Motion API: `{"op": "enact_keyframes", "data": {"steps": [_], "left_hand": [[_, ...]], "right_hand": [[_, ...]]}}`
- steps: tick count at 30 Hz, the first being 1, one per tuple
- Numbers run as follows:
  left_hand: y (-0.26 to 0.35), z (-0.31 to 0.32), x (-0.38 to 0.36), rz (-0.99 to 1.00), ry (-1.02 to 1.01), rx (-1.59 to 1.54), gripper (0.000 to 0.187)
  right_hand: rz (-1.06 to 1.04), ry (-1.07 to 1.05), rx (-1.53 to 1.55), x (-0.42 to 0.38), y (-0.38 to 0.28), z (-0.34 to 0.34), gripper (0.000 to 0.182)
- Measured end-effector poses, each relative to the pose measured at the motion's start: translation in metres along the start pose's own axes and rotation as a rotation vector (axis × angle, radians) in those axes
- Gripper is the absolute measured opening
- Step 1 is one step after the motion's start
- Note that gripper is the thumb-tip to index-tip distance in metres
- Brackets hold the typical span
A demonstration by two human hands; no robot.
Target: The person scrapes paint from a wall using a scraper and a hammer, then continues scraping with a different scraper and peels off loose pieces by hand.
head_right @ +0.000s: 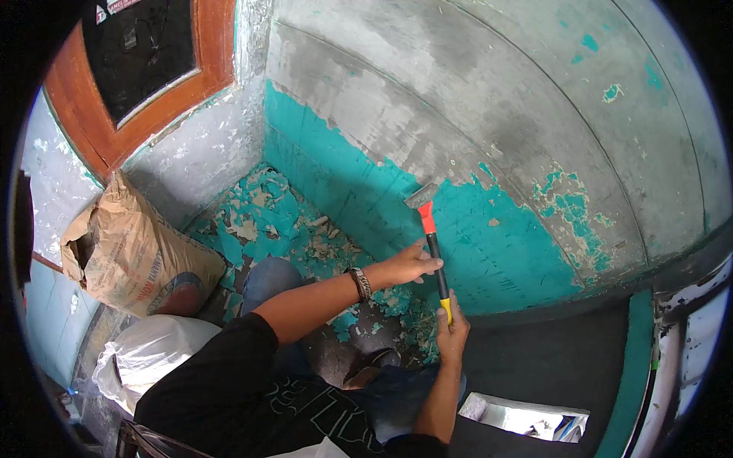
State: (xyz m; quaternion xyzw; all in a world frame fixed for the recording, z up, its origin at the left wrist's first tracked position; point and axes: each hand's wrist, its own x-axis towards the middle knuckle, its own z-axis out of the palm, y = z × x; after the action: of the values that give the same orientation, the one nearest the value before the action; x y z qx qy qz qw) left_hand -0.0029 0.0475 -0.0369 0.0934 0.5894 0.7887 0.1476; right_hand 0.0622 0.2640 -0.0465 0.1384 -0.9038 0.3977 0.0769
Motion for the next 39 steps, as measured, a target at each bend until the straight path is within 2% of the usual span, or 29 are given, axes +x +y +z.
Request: {"op": "enact_keyframes", "data": {"steps": [4, 7, 16, 18, 23, 25, 26, 28, 29, 31, 34, 39], "left_hand": [[-0.004, 0.002, 0.007, -0.055, -0.04, 0.022, 0.093], [-0.005, 0.008, 0.012, -0.005, -0.054, 0.027, 0.094], [-0.023, 0.016, 0.028, -0.035, -0.098, 0.013, 0.094], [-0.026, 0.017, 0.029, -0.029, -0.084, 0.022, 0.093], [-0.031, 0.02, 0.03, 0.003, -0.023, 0.007, 0.09], [-0.027, 0.02, 0.026, -0.005, -0.013, -0.043, 0.078], [-0.028, 0.02, 0.027, -0.007, -0.014, -0.044, 0.078], [-0.031, 0.023, 0.032, -0.026, 0.035, -0.066, 0.059], [-0.033, 0.025, 0.034, -0.028, 0.033, -0.069, 0.059], [-0.034, 0.03, 0.038, 0.021, 0.073, -0.041, 0.04], [-0.035, 0.034, 0.045, 0.047, 0.092, -0.117, 0.031], [-0.04, 0.038, 0.052, 0.114, 0.111, -0.142, 0.025]], "right_hand": [[-0.005, -0.005, -0.049, 0.002, -0.003, -0.003, 0.044], [-0.011, 0.026, -0.052, 0.001, 0.004, -0.002, 0.043], [-0.034, 0.072, -0.083, -0.002, 0.007, -0.007, 0.042], [-0.09, 0.102, -0.132, -0.002, 0.007, -0.007, 0.041], [-0.08, 0.098, -0.142, -0.001, 0.005, -0.008, 0.04], [-0.063, 0.092, -0.154, -0.001, 0.004, -0.006, 0.04], [-0.084, 0.116, -0.17, -0.002, 0.004, -0.004, 0.041], [-0.103, 0.139, -0.19, -0.002, 0.003, -0.003, 0.041], [-0.09, 0.13, -0.196, -0.001, 0.003, -0.004, 0.041], [-0.075, 0.128, -0.208, 0.002, 0.002, -0.007, 0.041], [-0.061, 0.08, -0.263, 0.008, 0.003, -0.018, 0.042], [-0.116, 0.074, -0.288, 0.01, 0.007, -0.02, 0.042]]}}
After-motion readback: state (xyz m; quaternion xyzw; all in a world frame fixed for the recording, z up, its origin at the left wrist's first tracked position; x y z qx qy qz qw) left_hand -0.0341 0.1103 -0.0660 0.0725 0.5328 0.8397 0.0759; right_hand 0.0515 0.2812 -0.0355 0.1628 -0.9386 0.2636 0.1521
